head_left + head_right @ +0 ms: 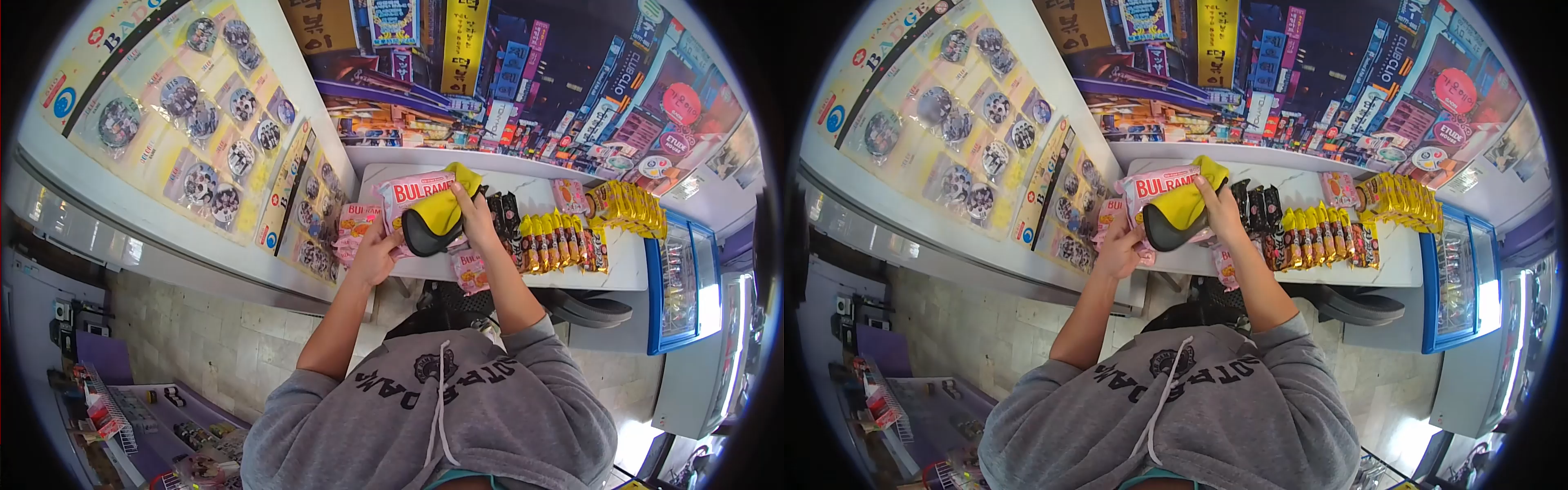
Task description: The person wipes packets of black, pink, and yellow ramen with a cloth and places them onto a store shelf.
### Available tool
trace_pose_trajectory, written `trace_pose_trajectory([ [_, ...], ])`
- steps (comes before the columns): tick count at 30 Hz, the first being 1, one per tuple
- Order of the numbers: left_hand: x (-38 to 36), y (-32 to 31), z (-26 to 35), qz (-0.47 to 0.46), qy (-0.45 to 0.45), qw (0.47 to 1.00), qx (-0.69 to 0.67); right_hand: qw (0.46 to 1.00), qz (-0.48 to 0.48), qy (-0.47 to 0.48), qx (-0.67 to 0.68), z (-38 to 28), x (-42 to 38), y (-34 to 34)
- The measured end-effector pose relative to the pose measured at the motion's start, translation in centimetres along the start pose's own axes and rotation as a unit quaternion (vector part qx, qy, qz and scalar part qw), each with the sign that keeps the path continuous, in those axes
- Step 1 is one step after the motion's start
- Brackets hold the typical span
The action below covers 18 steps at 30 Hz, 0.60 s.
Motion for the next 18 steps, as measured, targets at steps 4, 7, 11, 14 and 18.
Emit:
trace_pose_trajectory([
  [4,-1.2,0.8,-2.4,0.011,0.052,0.998,-0.018,0.994,0.067,-0.065,0.056,0.8,-2.0,1.6],
  [7,-1.5,1.2,-4.5,0.01,0.091,0.994,-0.064,0.974,0.109,-0.066,0.187,2.7,-2.2,4.3],
  [11,-2.1,0.5,-7.3,-0.01,0.147,0.985,-0.087,0.99,0.136,-0.007,0.024,2.7,-2.7,9.4],
  [14,-2.6,0.3,-8.2,-0.005,0.168,0.982,-0.085,0.973,0.211,-0.021,0.09,2.4,-4.0,14.7],
  [18,-2.3,3.6,-9.0,0.067,0.135,0.988,-0.045,0.962,0.261,-0.018,0.073,1.5,-6.3,20.7],
])
Point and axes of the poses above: each hand's wrist, its own x-axis towards the middle knuckle, its own y-axis out of the back of the hand, z = x × y, the point moved 6 cm from there along x, towards the middle knuckle, and after that the axes turned 6 degrees about -y, right-handed, at the moved point
